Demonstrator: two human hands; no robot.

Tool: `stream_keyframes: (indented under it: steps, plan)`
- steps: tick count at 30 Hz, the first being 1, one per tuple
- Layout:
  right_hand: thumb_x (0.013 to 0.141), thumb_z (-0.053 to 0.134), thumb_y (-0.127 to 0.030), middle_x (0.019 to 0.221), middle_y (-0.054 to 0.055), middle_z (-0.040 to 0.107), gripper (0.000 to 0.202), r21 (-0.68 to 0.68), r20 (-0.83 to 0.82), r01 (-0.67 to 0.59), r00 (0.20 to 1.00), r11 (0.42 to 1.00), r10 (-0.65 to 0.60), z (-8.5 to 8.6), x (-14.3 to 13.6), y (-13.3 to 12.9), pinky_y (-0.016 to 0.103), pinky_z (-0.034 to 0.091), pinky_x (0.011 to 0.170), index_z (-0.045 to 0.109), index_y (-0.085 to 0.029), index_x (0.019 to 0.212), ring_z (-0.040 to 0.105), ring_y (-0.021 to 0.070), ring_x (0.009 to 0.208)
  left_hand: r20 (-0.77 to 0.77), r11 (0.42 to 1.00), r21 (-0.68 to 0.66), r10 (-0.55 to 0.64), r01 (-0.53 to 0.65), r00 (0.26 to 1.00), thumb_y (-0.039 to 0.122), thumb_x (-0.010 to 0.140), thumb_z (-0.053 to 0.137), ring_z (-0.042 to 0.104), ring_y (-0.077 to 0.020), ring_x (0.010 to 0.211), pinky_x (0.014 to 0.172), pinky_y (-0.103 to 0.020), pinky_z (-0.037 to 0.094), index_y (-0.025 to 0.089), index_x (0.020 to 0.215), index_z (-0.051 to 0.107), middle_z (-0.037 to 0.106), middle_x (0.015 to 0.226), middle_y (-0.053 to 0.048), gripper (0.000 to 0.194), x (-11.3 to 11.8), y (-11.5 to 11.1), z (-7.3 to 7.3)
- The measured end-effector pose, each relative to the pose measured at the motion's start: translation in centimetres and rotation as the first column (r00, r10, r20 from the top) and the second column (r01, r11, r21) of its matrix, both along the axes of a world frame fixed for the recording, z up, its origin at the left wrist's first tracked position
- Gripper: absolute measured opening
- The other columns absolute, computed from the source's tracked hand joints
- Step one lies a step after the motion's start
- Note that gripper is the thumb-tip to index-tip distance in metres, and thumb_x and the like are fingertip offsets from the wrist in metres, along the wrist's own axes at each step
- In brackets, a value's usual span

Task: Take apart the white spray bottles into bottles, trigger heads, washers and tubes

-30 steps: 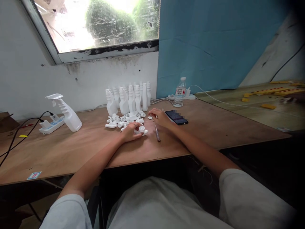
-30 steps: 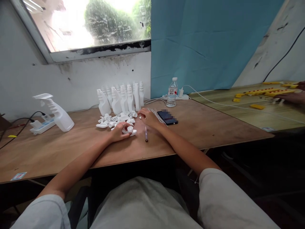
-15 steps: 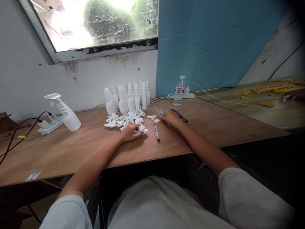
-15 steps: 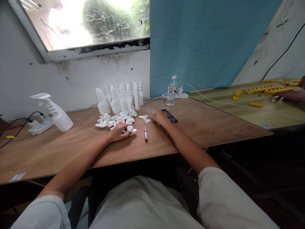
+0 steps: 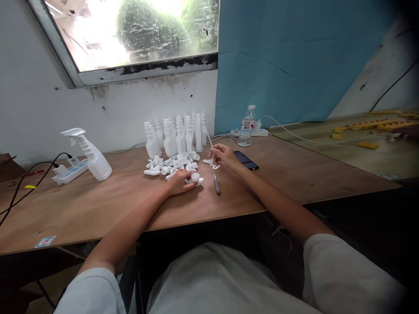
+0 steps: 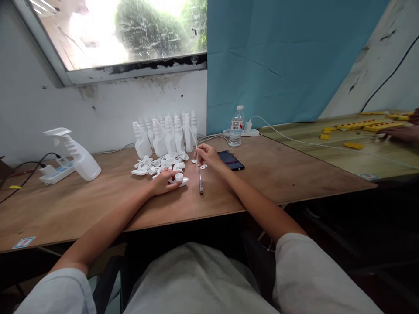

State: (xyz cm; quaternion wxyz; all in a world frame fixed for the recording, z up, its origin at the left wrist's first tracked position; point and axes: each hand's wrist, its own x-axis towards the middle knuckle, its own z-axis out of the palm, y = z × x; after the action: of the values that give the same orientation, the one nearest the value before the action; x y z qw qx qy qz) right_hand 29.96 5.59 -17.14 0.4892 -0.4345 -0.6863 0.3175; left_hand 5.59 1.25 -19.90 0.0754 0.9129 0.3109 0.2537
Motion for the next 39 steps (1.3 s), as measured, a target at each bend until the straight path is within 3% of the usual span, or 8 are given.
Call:
stream_keyframes:
  steps: [5, 12, 24, 27, 30, 33, 39]
  plan:
    - [0.087, 0.048, -0.058, 0.076, 0.0, 0.066, 0.037, 0.102, -0.212, -0.333, 0.914, 0.938, 0.347, 0.1, -3.2, -3.0, 0.033, 0.054, 0.058, 0.037, -0.024, 0.092, 0.065, 0.0164, 0.056, -0.005, 1.0, -0.009, -0.001, 0.0, 1.0, 0.04, 0.085, 0.057, 0.059, -0.0174, 0.074, 0.09, -0.035, 0.041, 0.02, 0.094, 0.062, 0.064, 0.076, 0.0, 0.023, -0.1, 0.1, -0.1]
    - [0.089, 0.053, -0.053, 0.074, -0.002, 0.062, 0.032, 0.178, -0.302, -0.444, 0.825, 0.878, 0.479, -0.3, -4.1, -3.8, 0.031, 0.051, 0.057, 0.04, -0.024, 0.092, 0.06, 0.0141, 0.054, -0.015, 1.0, -0.017, 0.004, -0.004, 1.0, 0.04, 0.085, 0.056, 0.058, -0.0173, 0.072, 0.088, -0.035, 0.041, 0.02, 0.09, 0.061, 0.062, 0.075, -0.001, 0.022, 0.0, -0.1, 0.1]
    - [0.095, 0.044, -0.05, 0.074, -0.003, 0.058, 0.026, 0.203, -0.164, -0.441, 0.865, 0.874, 0.475, -0.2, -4.1, -4.3, 0.029, 0.049, 0.055, 0.04, -0.024, 0.097, 0.056, 0.0128, 0.054, -0.004, 1.0, -0.017, -0.006, 0.006, 1.0, 0.042, 0.086, 0.056, 0.059, -0.017, 0.071, 0.087, -0.035, 0.041, 0.02, 0.098, 0.063, 0.064, 0.075, 0.0, 0.026, 0.0, 0.1, -0.1]
    - [0.095, 0.044, -0.048, 0.075, -0.001, 0.057, 0.026, 0.221, -0.058, -0.416, 0.897, 0.882, 0.438, -0.7, -4.4, -4.0, 0.027, 0.046, 0.057, 0.048, -0.022, 0.095, 0.054, 0.0121, 0.058, 0.002, 1.0, -0.012, -0.005, 0.005, 1.0, 0.042, 0.086, 0.055, 0.058, -0.0169, 0.072, 0.086, -0.034, 0.043, 0.02, 0.095, 0.064, 0.063, 0.073, 0.0, 0.025, 0.0, 0.2, -0.3]
    - [0.091, 0.053, -0.048, 0.078, 0.002, 0.057, 0.031, 0.272, 0.069, -0.404, 0.913, 0.873, 0.402, -1.5, -4.9, -3.5, 0.029, 0.044, 0.068, 0.055, -0.019, 0.081, 0.053, 0.015, 0.071, 0.003, 1.0, -0.002, 0.011, -0.011, 1.0, 0.043, 0.084, 0.055, 0.057, -0.0177, 0.071, 0.084, -0.034, 0.044, 0.019, 0.088, 0.063, 0.061, 0.071, -0.002, 0.026, 0.0, 0.3, -0.4]
    - [0.09, 0.055, -0.046, 0.077, 0.002, 0.054, 0.033, 0.324, 0.145, -0.389, 0.921, 0.862, 0.361, -2.5, -5.4, -3.1, 0.031, 0.041, 0.075, 0.055, -0.019, 0.072, 0.05, 0.0167, 0.076, -0.001, 1.0, 0.001, 0.017, -0.017, 1.0, 0.043, 0.084, 0.056, 0.056, -0.0178, 0.07, 0.082, -0.033, 0.045, 0.018, 0.084, 0.061, 0.061, 0.071, -0.002, 0.025, 0.1, 0.4, -0.5]
    - [0.094, 0.048, -0.042, 0.069, -0.001, 0.045, 0.034, 0.33, 0.165, -0.347, 0.937, 0.878, 0.308, -3.6, -5.4, -2.9, 0.027, 0.036, 0.066, 0.048, -0.019, 0.069, 0.043, 0.0143, 0.067, 0.003, 1.0, 0.006, 0.018, -0.018, 1.0, 0.041, 0.084, 0.056, 0.056, -0.0175, 0.069, 0.077, -0.032, 0.045, 0.019, 0.083, 0.058, 0.06, 0.07, -0.002, 0.022, 0.2, 0.4, -0.5]
